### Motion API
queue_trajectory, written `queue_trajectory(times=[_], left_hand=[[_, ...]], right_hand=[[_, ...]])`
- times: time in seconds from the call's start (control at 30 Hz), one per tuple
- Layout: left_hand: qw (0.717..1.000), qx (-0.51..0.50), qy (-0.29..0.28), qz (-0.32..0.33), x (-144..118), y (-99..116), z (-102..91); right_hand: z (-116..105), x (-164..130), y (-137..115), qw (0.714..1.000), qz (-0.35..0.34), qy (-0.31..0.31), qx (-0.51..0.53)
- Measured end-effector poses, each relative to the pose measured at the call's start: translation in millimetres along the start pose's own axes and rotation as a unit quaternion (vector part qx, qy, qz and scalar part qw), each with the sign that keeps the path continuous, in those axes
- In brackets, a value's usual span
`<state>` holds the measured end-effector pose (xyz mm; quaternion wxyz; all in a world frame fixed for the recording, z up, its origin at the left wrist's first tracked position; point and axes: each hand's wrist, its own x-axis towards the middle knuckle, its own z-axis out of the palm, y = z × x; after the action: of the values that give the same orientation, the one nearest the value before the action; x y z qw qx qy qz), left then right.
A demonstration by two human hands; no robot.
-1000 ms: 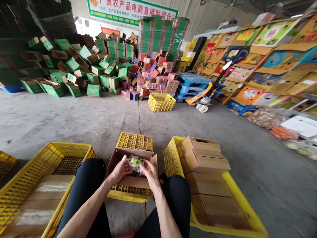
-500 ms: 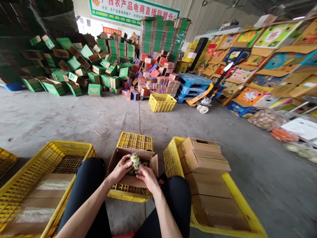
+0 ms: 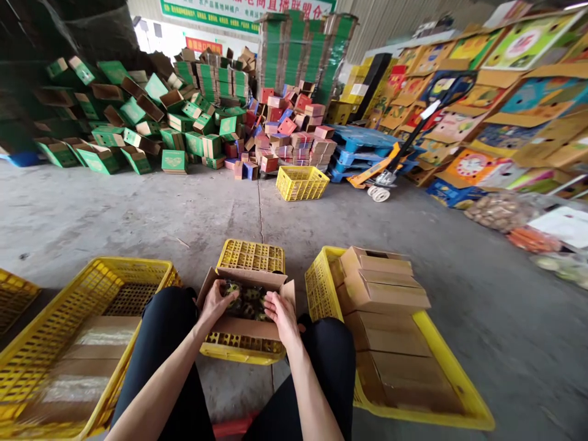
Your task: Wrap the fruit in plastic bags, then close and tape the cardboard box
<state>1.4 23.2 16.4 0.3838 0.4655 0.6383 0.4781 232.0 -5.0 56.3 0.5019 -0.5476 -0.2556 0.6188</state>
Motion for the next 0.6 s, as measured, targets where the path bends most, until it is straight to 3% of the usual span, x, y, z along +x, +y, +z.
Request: queue_trajectory(times=[0.1,0.2,0.33,0.47,0.6], left_hand=[[0.990,0.128,0.028,0.060,-1,-10,5.0],[0.970,0.218,0.018,0.106,-3,-15,7.5],[0.944,0.308,-0.029,0.113,-3,-20,0.5],[0.934,0.334,-0.070,0.107,0,-22,-6.3],[0.918,0.337,-0.174,0.115,0,-18,-1.1]], right_hand=[[-1,1,1,1.000,0.006,-0.004,-0.014],[-1,1,1,1.000,0.006,-0.005,-0.020],[-3,0,1,1.000,0.003,-0.007,-0.020],[-4,1,1,1.000,0.004,-0.009,-0.025],[-3,1,3,0.998,-0.001,-0.015,-0.068]])
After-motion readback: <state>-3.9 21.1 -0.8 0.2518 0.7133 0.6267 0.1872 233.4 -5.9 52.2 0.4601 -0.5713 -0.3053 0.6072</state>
